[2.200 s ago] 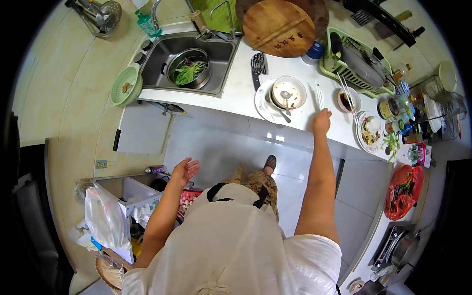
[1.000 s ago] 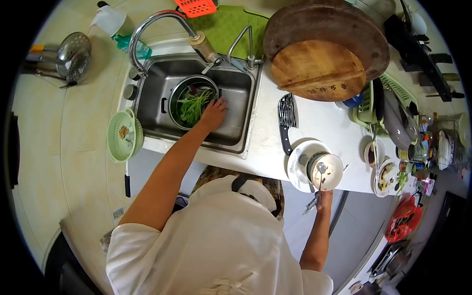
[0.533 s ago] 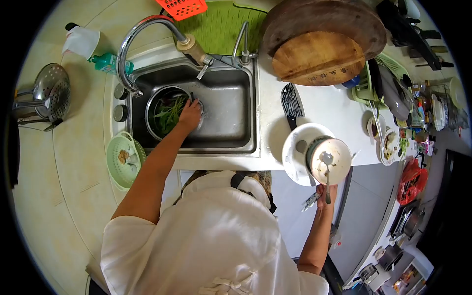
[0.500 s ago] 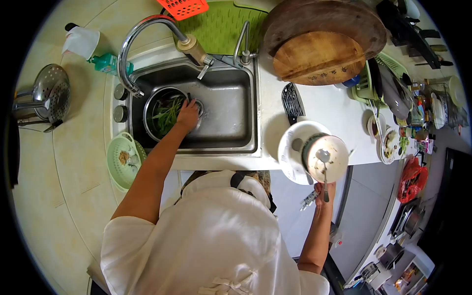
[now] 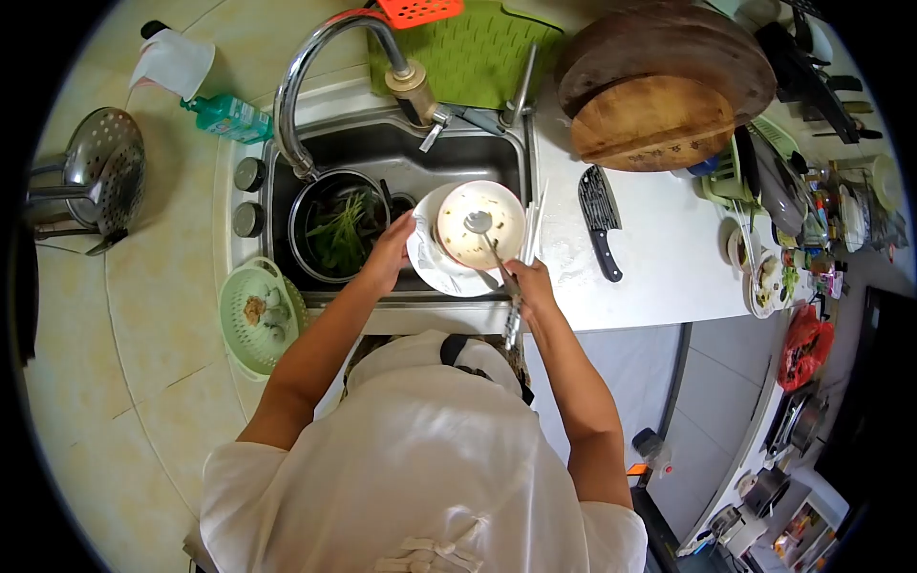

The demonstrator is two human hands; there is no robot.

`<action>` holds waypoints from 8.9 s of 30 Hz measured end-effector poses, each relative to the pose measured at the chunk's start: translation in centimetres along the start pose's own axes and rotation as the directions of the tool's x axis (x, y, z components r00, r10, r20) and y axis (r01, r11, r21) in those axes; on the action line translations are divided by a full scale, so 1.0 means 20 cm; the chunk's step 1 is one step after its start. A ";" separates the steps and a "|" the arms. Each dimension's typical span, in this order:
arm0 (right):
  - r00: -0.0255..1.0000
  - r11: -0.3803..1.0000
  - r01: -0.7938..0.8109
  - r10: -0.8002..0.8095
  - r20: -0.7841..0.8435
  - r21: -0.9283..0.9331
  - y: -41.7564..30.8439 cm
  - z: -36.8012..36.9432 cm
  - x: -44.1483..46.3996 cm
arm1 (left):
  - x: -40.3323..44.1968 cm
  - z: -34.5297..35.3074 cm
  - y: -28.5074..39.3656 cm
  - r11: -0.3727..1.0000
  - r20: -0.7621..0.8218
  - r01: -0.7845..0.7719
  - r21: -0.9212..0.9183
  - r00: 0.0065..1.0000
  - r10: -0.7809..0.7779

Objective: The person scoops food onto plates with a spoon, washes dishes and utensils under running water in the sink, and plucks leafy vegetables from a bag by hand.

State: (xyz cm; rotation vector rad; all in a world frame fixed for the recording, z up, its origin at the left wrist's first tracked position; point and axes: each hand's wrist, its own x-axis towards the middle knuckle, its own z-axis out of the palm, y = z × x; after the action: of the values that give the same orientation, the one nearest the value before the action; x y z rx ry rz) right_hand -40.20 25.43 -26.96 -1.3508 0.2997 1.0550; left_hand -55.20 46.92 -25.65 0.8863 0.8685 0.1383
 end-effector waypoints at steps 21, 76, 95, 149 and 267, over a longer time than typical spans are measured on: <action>0.958 0.912 -0.286 0.281 -0.058 -0.294 0.31 0.12 0.63 | 0.71 -0.38 -0.69 0.933 -0.315 0.155 -0.325 0.912 -0.262; 0.894 0.926 -0.372 0.342 0.289 0.057 0.20 0.23 0.18 | 0.21 0.13 0.10 0.713 -0.060 -0.438 0.548 0.829 0.556; 0.856 0.863 -0.485 0.437 0.275 0.141 0.30 0.30 0.43 | 0.62 0.12 0.16 -0.357 0.424 -0.229 0.906 0.464 0.778; 0.983 0.126 0.154 -0.125 0.138 -0.980 0.34 0.14 0.41 | 0.58 -0.05 -0.53 0.930 -0.140 0.365 0.047 0.924 -0.356; 0.950 0.151 0.077 -0.312 0.027 -0.986 0.43 0.25 0.80 | 0.71 -0.27 -0.64 0.917 -0.157 0.368 -0.152 0.907 -0.390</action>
State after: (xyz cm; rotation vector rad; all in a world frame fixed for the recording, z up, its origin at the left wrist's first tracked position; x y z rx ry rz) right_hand -40.02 35.84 -42.81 -2.6315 -0.6141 0.8466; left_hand -52.59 48.27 -45.33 0.5834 1.1798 -0.0695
